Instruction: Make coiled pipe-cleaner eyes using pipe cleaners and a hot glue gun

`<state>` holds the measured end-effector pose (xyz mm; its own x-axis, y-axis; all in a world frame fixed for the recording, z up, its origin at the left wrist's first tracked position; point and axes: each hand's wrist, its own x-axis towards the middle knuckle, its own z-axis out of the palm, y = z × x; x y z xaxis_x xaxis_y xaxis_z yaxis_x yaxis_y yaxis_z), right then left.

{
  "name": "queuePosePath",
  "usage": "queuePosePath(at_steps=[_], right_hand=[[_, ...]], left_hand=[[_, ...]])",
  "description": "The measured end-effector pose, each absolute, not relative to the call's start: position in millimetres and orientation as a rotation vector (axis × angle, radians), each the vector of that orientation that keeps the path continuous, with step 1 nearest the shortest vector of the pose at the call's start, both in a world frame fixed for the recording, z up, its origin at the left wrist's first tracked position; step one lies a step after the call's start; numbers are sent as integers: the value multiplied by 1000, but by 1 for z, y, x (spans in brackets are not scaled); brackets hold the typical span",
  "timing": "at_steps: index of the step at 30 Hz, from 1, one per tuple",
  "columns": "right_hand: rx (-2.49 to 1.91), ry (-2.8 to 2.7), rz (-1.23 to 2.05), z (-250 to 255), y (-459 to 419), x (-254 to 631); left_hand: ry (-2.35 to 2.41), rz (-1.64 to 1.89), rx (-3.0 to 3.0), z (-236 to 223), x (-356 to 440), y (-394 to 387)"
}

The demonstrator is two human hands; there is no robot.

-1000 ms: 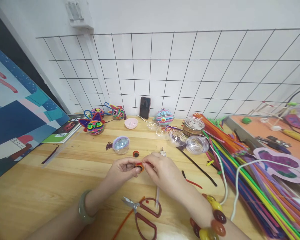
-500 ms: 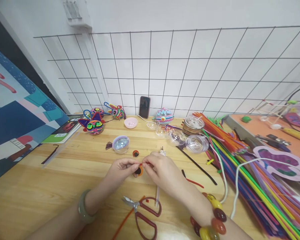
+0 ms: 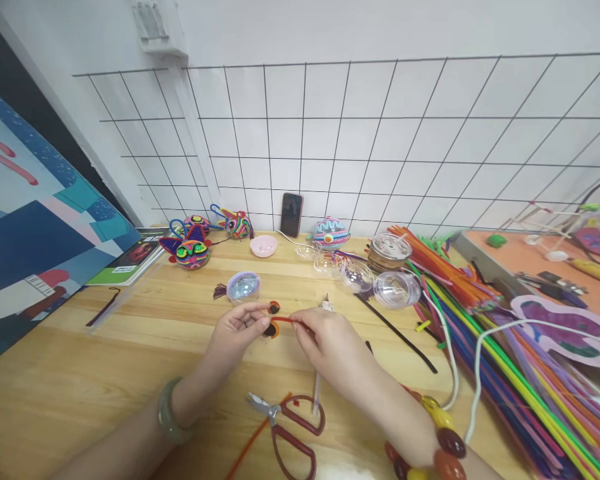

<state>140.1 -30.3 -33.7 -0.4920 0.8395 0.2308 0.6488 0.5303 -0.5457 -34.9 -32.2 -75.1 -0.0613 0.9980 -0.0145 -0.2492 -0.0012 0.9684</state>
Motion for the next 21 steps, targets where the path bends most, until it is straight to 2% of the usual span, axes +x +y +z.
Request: queuePosePath(at_steps=[14,21], right_hand=[[-1258,-2190,624,-35,-39,135],[-1190,-1932,927,-49,-37,128]], left_hand=[[1075,1627,1035,-69,-49,-26],[1085,1675,1049,-70,-50,-26]])
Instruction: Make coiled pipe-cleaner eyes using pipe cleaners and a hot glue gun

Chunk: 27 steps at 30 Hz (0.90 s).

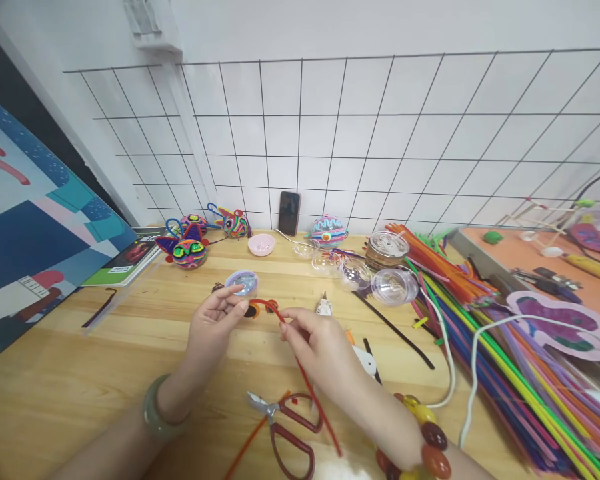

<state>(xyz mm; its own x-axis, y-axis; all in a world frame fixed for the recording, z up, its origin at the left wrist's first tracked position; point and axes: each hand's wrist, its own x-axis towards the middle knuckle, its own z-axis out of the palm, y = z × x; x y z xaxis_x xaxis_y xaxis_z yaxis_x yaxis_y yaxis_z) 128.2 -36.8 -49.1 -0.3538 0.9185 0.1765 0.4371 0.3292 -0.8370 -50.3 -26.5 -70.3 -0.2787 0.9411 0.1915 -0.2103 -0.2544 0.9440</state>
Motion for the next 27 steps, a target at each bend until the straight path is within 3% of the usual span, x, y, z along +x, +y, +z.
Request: queuePosePath(at_steps=[5,12,27], right_hand=[[-1120,-1698,1310,-59,-41,117],[-1142,-1473,1551,-60,-42,108],[-1146,-1332,1681,-66,-42,104]], left_hand=[[1067,1690,982,-74,-46,-29],[1018,1614,829,-79,-38,-37],[931,1550,684,-70,-32,-44]])
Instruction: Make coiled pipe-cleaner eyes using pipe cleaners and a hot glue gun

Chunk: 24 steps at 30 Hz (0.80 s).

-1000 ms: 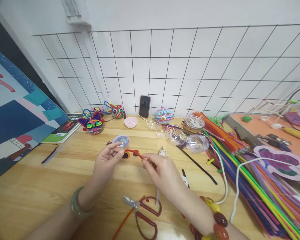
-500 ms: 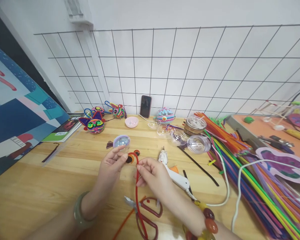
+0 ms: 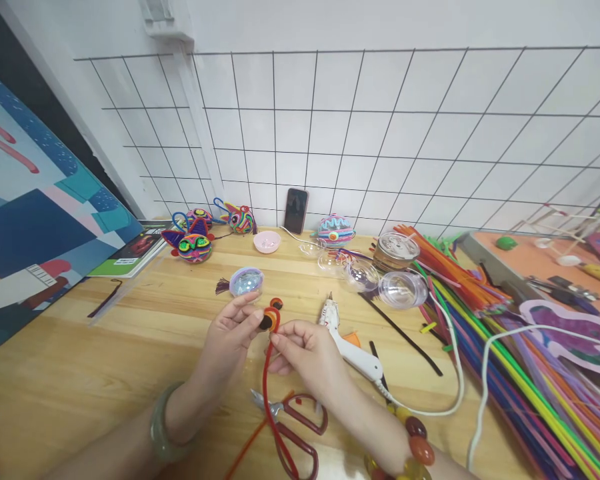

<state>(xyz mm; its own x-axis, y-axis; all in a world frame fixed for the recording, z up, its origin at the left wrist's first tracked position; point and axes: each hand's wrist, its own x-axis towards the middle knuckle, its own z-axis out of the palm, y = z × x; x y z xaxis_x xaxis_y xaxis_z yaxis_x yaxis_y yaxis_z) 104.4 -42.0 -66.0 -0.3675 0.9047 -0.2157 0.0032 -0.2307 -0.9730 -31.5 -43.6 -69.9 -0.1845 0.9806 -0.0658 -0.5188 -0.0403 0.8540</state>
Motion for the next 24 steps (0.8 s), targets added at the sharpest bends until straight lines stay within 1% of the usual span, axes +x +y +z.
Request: queuePosePath(at_steps=[4,10,18,24], right_hand=[[-1131,-1373,1686,-68,-43,103],[-1152,-1344,1611,-65,-43,101],[-1067,-1285,1740,-66,-43,102],[-1076,-1350,1710,-65,-44,100]], left_hand=[[898,1524,669,-69,-31,-45],[906,1529,657,-69,-30,-45],[923,1534,663,-68,-29,-46],[949,1540,664,-68,-29,-45]])
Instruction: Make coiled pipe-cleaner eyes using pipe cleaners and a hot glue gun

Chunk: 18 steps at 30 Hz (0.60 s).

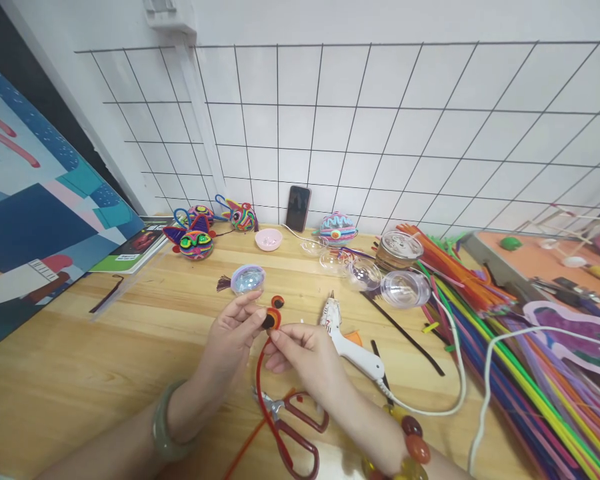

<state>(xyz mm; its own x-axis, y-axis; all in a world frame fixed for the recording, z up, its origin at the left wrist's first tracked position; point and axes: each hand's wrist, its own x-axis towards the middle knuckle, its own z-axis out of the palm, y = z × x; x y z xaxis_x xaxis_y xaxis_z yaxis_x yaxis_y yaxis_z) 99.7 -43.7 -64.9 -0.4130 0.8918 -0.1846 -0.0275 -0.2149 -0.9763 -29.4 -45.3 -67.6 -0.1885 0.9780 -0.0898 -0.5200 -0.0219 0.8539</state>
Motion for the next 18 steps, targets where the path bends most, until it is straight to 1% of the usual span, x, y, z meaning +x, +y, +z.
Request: queuePosePath(at_steps=[18], right_hand=[[-1080,-1357,1668,-67,-43,98]], left_hand=[[963,1467,657,-71,-30,-45]])
